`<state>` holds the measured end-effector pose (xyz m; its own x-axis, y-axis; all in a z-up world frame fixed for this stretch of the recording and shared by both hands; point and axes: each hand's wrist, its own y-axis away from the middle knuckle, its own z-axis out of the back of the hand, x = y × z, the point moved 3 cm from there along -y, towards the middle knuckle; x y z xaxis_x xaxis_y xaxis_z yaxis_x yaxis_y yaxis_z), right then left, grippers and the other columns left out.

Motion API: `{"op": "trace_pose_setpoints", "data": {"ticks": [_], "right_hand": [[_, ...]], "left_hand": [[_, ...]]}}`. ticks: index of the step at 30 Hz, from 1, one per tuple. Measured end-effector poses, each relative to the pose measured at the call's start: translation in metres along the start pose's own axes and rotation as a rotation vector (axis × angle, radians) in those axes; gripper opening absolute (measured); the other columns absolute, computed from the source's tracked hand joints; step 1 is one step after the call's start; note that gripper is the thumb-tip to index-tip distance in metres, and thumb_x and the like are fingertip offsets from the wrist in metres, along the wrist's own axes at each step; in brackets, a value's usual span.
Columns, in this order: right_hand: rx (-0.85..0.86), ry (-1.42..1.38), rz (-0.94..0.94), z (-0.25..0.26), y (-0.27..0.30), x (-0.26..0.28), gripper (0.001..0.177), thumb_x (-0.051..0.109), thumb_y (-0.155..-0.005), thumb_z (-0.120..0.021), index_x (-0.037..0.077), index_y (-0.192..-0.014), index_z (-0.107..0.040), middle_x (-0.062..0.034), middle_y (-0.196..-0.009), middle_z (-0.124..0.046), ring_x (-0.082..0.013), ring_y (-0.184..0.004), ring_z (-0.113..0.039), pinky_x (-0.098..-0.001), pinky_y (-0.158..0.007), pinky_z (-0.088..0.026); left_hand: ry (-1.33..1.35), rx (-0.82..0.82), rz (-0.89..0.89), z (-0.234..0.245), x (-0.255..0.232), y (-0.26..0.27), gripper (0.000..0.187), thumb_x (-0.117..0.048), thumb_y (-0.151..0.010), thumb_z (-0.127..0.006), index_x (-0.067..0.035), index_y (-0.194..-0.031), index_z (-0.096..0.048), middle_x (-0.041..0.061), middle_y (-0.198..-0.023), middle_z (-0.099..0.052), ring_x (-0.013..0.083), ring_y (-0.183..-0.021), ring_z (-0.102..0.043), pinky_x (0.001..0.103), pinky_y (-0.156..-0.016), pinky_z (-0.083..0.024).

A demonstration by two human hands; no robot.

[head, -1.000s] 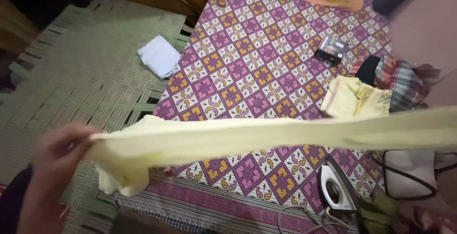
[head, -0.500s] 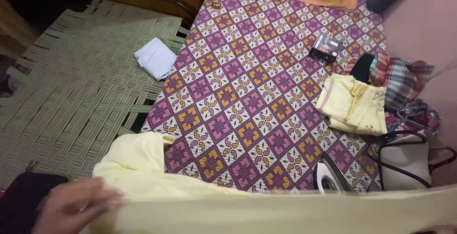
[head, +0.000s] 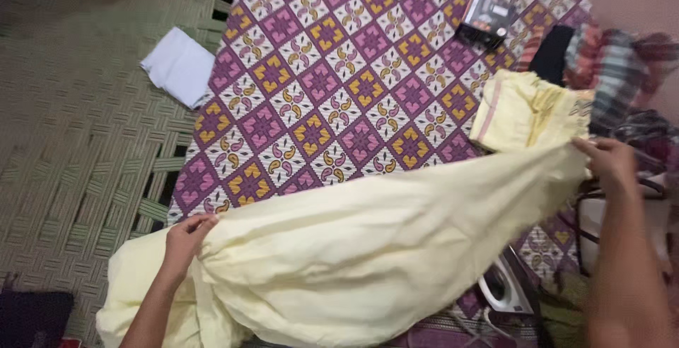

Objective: The person irons a light yellow garment laid out on a patterned bedsheet. They repeatedly smooth the fabric with one hand while moving a steam iron over the surface with the other, adjusting the garment's position to cover different areas.

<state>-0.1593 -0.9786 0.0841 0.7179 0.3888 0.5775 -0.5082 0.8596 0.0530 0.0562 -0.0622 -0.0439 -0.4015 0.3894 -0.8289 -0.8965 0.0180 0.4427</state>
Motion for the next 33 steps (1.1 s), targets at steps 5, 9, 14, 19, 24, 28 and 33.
{"op": "trace_pose_setpoints", "data": {"ticks": [5, 9, 14, 19, 24, 28, 33], "right_hand": [[0.025, -0.104, -0.112, -0.124, -0.081, 0.004, 0.038, 0.029, -0.086, -0.092, 0.0, -0.102, -0.073, -0.008, -0.08, -0.069, -0.0166, -0.062, -0.065, -0.0337, -0.051, -0.049], [-0.004, -0.083, -0.048, -0.199, -0.13, 0.031, 0.034, 0.026, -0.085, -0.093, -0.001, -0.098, -0.077, -0.0062, -0.085, -0.073, -0.0142, -0.063, -0.067, -0.0309, -0.055, -0.056], [-0.004, -0.244, -0.151, -0.27, -0.167, 0.056, 0.033, 0.017, -0.087, -0.089, -0.003, -0.105, -0.069, -0.0138, -0.087, -0.074, -0.0225, -0.063, -0.074, -0.0323, -0.049, -0.059], [-0.039, -0.48, -0.277, -0.318, -0.193, 0.046, 0.034, 0.009, -0.089, -0.082, -0.001, -0.104, -0.053, -0.0138, -0.092, -0.069, -0.0286, -0.065, -0.076, -0.0373, -0.047, -0.059], [0.149, -0.654, -0.191, -0.354, -0.19, 0.025, 0.026, 0.009, -0.101, -0.072, 0.006, -0.118, -0.052, -0.0122, -0.098, -0.066, -0.0152, -0.067, -0.068, -0.0304, -0.052, -0.058], [0.24, -0.733, 0.033, -0.365, -0.128, 0.018, 0.043, 0.009, -0.099, -0.071, 0.012, -0.133, -0.045, -0.0047, -0.104, -0.065, -0.0092, -0.076, -0.063, -0.0286, -0.058, -0.053], [-0.081, 0.037, 0.434, -0.34, 0.055, -0.013, 0.039, 0.009, -0.088, -0.075, -0.003, -0.123, -0.063, -0.0243, -0.107, -0.066, -0.0368, -0.096, -0.066, -0.0447, -0.083, -0.053]], "left_hand": [[-0.055, -0.189, -0.184, -0.037, 0.018, -0.087, 0.033, -0.029, -0.098, -0.075, 0.0, -0.114, -0.077, 0.003, -0.094, -0.072, 0.0088, -0.082, -0.056, 0.026, -0.073, -0.046], [-0.262, -0.375, -0.176, -0.053, 0.017, -0.147, 0.036, -0.034, -0.099, -0.075, -0.002, -0.115, -0.076, 0.009, -0.088, -0.072, 0.0159, -0.076, -0.059, 0.031, -0.073, -0.047], [-0.32, -0.458, -0.212, -0.064, 0.018, -0.201, 0.03, -0.034, -0.099, -0.075, -0.007, -0.112, -0.078, 0.013, -0.09, -0.072, 0.0198, -0.076, -0.062, 0.036, -0.071, -0.048], [-0.382, -0.456, -0.134, -0.073, 0.022, -0.228, 0.029, -0.035, -0.098, -0.076, -0.011, -0.115, -0.078, 0.018, -0.087, -0.071, 0.0317, -0.075, -0.063, 0.042, -0.07, -0.048], [-0.59, -0.536, -0.139, -0.085, 0.016, -0.233, 0.029, -0.038, -0.1, -0.075, -0.012, -0.113, -0.079, 0.018, -0.096, -0.073, 0.0391, -0.082, -0.067, 0.047, -0.069, -0.05], [-0.768, -0.453, -0.27, -0.095, -0.004, -0.214, 0.032, -0.031, -0.1, -0.069, -0.007, -0.121, -0.07, 0.018, -0.116, -0.071, 0.04, -0.105, -0.064, 0.051, -0.084, -0.047], [-0.893, -0.408, -0.646, -0.129, -0.02, -0.152, 0.03, -0.014, -0.099, -0.062, 0.0, -0.126, -0.062, 0.021, -0.131, -0.061, 0.0386, -0.126, -0.054, 0.052, -0.11, -0.04]]}}
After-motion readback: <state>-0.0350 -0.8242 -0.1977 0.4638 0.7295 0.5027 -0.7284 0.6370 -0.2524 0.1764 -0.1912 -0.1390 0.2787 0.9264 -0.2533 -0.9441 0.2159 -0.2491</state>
